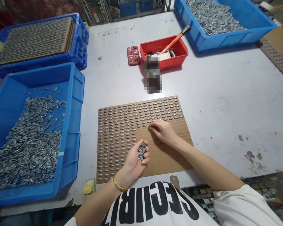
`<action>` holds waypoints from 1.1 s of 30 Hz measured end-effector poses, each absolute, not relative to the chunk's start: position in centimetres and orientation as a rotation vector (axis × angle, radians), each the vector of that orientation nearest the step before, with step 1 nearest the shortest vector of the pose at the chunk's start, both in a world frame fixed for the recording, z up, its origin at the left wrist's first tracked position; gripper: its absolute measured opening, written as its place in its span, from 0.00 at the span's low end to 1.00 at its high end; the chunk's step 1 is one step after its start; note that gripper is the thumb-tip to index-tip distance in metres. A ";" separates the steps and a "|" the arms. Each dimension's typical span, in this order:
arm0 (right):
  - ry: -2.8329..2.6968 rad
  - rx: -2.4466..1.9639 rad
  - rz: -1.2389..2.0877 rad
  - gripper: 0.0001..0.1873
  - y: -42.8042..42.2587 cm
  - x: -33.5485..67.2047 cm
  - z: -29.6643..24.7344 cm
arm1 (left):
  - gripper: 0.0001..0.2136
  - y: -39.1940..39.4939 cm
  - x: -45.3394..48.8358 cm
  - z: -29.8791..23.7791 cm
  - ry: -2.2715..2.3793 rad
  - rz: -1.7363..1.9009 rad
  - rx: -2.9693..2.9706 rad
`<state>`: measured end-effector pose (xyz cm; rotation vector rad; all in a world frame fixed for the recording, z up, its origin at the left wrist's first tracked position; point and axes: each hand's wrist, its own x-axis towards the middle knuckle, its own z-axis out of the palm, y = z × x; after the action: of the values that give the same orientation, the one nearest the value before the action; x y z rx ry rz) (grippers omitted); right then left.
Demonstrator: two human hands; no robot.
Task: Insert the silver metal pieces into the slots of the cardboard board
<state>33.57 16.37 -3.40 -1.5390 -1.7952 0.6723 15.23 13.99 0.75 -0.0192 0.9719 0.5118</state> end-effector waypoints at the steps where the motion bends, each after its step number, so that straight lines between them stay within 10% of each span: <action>1: -1.821 -1.537 0.656 0.07 16.6 33.5 -3.7 | 0.09 13.7 15.2 0.6 0.957 0.492 -0.014; 14: -2.070 -1.707 0.225 0.13 16.8 32.8 -4.4 | 0.10 13.1 13.3 1.5 0.867 0.392 0.223; 33: -2.361 -1.396 0.459 0.09 9.3 28.3 -2.9 | 0.07 14.3 9.8 2.4 1.086 0.750 0.191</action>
<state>28.28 9.34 -2.87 -1.3964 -2.3615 0.4590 9.75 14.27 2.42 0.1906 1.0864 0.7503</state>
